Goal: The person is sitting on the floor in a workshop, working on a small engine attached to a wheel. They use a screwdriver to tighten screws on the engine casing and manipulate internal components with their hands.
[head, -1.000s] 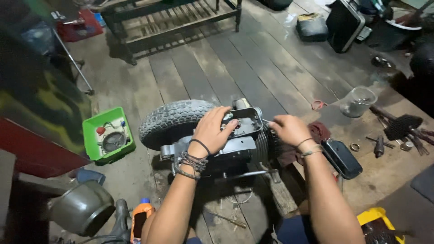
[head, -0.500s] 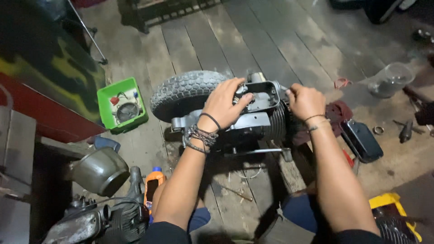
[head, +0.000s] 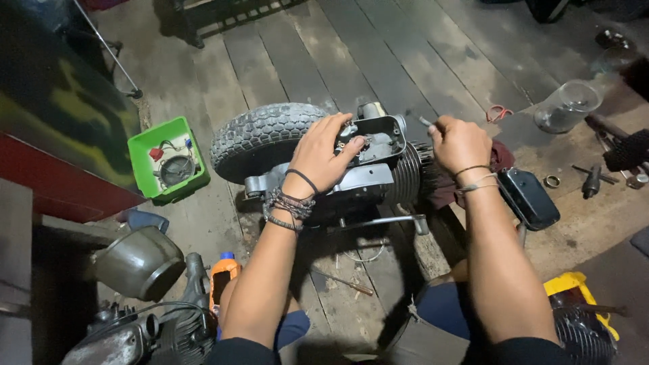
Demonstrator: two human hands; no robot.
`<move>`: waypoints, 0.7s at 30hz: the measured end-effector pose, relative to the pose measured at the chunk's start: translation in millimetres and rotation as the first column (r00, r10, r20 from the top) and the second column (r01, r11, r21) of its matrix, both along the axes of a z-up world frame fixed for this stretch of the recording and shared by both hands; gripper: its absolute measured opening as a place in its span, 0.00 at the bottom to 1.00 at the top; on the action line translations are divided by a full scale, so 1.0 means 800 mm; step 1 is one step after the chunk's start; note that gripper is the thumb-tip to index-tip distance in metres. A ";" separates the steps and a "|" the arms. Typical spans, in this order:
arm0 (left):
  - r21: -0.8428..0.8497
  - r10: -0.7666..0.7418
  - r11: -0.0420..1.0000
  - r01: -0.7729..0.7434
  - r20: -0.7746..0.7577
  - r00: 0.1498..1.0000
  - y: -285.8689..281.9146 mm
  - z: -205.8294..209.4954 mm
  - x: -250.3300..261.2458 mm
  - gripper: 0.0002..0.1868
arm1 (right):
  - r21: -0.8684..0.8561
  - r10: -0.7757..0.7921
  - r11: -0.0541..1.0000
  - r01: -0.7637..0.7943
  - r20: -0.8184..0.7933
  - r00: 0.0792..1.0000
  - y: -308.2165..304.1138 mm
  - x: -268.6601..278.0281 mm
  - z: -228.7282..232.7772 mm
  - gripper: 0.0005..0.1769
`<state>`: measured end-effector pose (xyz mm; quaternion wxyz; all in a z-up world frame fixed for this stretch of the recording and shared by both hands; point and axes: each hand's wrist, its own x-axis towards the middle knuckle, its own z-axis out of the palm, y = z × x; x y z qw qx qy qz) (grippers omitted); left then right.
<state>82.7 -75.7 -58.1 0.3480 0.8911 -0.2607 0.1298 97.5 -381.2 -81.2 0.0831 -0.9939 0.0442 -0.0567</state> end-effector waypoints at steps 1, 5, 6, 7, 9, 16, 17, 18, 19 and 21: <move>0.002 -0.001 1.000 0.001 -0.003 1.000 0.002 -0.002 -0.002 0.32 | 0.002 -0.001 1.000 0.001 -0.003 1.000 0.011 -0.004 0.001 0.13; -0.003 -0.019 1.000 0.019 -0.004 1.000 0.001 -0.004 0.002 0.31 | 0.117 0.078 0.990 -0.073 -0.042 0.996 0.025 0.003 -0.012 0.15; -0.004 -0.014 1.000 0.014 -0.003 1.000 0.003 -0.003 0.005 0.31 | 0.063 0.034 0.997 -0.035 0.015 0.999 0.025 0.014 -0.018 0.16; -0.006 -0.015 1.000 0.015 -0.002 1.000 -0.001 -0.004 0.006 0.31 | 0.061 0.032 0.998 -0.033 0.016 0.999 0.008 0.013 -0.019 0.16; -0.003 0.007 1.000 -0.007 -0.014 1.000 0.000 -0.005 0.003 0.32 | 0.012 -0.050 0.999 0.049 0.120 0.992 -0.017 0.010 -0.024 0.13; 0.000 -0.009 1.000 0.009 0.018 1.000 -0.004 0.006 -0.004 0.29 | 0.120 0.152 0.980 -0.160 0.068 0.986 0.014 0.006 -0.029 0.18; -0.013 -0.008 1.000 0.008 -0.023 1.000 -0.004 0.007 -0.007 0.31 | 0.062 0.061 0.996 -0.067 0.093 0.994 0.004 0.012 -0.046 0.17; -0.027 0.000 1.000 -0.002 -0.056 0.998 -0.002 0.011 -0.009 0.33 | 0.006 -0.021 1.000 0.020 0.131 0.991 -0.004 0.023 -0.059 0.16; -0.024 0.006 1.000 -0.007 -0.044 0.999 0.002 0.014 -0.005 0.33 | 0.009 -0.016 1.000 0.015 0.142 0.990 -0.009 0.026 -0.045 0.16; -0.020 -0.003 1.000 0.002 -0.017 1.000 0.002 0.008 -0.003 0.32 | 0.041 -0.048 0.998 0.046 0.035 0.998 -0.027 0.020 -0.026 0.19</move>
